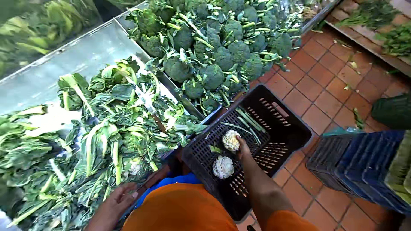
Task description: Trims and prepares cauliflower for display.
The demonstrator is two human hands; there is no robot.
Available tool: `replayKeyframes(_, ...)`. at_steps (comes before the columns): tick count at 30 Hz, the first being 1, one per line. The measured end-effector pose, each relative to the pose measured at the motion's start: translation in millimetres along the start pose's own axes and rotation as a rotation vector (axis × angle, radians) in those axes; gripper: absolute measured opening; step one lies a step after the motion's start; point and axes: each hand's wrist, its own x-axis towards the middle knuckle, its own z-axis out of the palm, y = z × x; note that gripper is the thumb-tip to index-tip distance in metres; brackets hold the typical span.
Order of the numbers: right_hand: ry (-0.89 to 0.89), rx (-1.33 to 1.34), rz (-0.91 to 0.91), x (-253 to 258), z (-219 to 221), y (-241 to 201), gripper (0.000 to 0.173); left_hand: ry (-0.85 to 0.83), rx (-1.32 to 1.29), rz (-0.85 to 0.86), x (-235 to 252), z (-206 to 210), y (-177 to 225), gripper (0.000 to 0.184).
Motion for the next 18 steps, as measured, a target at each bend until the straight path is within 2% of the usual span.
replayKeyframes(3,0.044,-0.02,0.046,8.1,10.9,28.3,0.061,0.067,-0.015,-0.114,-9.5,-14.9,-49.5,0.053)
replayKeyframes(6,0.052,0.011,0.032,-1.0,10.4,31.6,0.058,0.137,-0.073,-0.204,-18.0,-23.5,-85.9,0.053)
replayKeyframes(8,0.045,-0.022,0.038,-24.0,-2.2,25.6,0.055,0.133,-0.099,-0.252,-26.1,-25.2,-92.4,0.057)
replayKeyframes(12,0.06,-0.341,-0.008,-9.1,-28.2,34.6,0.067,0.238,-0.198,-0.272,-28.4,-52.8,-92.3,0.053)
replayKeyframes(15,0.331,-0.666,-0.272,-37.9,-6.7,13.1,0.074,0.394,-0.269,-0.209,-13.4,-83.7,-81.4,0.043)
replayKeyframes(17,0.471,-0.755,-0.609,-79.2,20.2,-19.5,0.064,0.483,-0.23,-0.151,13.8,-104.3,-73.4,0.039)
replayKeyframes(18,0.443,-0.754,-0.785,-104.5,47.3,-33.0,0.057,0.519,-0.184,-0.131,24.9,-118.4,-71.0,0.04)
